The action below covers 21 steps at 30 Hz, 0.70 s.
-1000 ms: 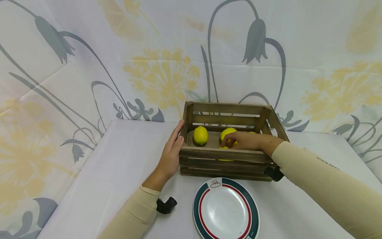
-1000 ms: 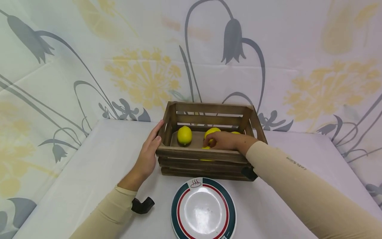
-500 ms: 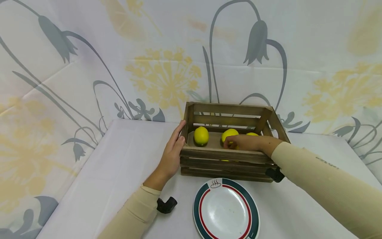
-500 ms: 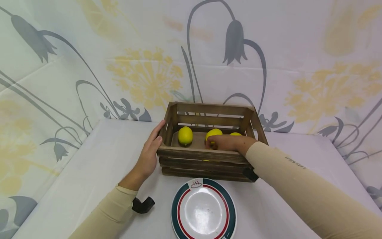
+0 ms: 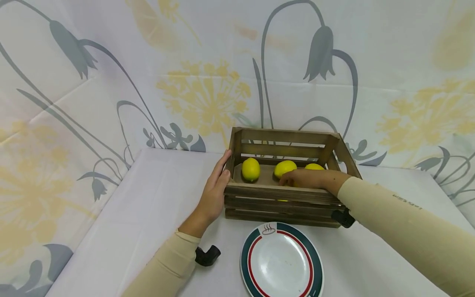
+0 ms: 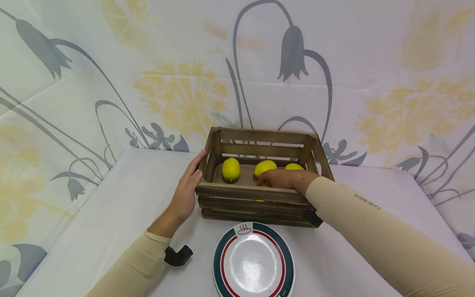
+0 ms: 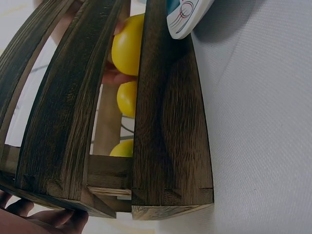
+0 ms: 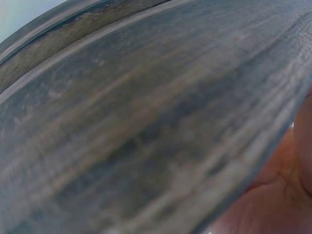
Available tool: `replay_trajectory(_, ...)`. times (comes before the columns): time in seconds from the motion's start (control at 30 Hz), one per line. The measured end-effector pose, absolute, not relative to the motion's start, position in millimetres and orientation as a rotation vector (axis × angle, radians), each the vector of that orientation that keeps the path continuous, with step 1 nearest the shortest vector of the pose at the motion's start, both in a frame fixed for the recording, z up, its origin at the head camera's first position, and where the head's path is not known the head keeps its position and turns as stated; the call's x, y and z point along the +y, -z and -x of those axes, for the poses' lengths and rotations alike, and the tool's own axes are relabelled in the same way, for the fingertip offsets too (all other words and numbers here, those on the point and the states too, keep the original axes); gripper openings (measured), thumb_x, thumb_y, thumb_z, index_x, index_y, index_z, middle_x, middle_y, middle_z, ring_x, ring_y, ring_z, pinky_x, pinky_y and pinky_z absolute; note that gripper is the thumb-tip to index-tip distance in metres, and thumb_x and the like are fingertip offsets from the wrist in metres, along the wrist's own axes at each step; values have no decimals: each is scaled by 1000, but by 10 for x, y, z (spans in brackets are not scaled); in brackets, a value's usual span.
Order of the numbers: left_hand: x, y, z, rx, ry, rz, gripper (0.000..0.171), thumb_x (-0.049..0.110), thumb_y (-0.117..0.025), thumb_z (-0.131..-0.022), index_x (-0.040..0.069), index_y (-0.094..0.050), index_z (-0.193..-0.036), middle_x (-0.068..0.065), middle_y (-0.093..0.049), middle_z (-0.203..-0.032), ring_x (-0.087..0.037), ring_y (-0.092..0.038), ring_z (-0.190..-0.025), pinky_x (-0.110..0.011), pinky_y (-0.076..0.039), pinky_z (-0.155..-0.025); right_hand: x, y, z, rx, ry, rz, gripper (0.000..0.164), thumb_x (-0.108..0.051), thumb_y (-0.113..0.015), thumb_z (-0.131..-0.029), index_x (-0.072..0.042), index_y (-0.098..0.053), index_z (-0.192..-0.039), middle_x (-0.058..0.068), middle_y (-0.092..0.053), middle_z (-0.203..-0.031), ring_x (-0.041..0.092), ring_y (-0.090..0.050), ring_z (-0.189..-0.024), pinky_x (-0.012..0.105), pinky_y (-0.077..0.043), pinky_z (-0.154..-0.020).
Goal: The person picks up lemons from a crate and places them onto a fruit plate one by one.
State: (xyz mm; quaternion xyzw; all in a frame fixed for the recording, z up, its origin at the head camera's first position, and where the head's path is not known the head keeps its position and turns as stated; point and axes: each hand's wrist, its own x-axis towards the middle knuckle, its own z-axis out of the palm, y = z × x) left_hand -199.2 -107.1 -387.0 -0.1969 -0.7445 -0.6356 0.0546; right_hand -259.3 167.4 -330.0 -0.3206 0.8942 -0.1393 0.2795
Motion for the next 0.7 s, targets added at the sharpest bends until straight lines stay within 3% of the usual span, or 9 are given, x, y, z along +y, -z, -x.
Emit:
replay_trajectory(0.3, -1070, 3875, 1993, -2257, 1936, 604, 53, 27, -27, -109, 18, -22, -160, 3, -16, -168, -18, -12, -156, -50, -13, -127, 1688, 3302, 2572, 2430, 451, 846, 22, 0, -60, -96, -2, -55, -117, 14, -63, -112, 25, -60, -100, 50, -49, -100)
replay_trajectory(0.57, -1066, 3867, 1999, -2254, 1930, 605, 52, 27, -27, -109, 19, -22, -160, 3, -17, -168, -17, -12, -156, -50, -14, -126, 1669, 3289, 2572, 2523, 388, 773, 48, -11, -71, -92, -2, -50, -134, 18, -63, -120, 28, -60, -104, 55, -47, -104)
replay_trajectory(0.7, -1064, 3858, 1994, -2253, 1933, 609, 52, 26, -28, -109, 18, -22, -160, 2, -17, -168, -18, -12, -156, -51, -14, -126, 1663, 3285, 2575, 2534, 416, 737, 54, -17, -74, -90, -3, -51, -137, 19, -61, -125, 28, -59, -106, 53, -48, -104)
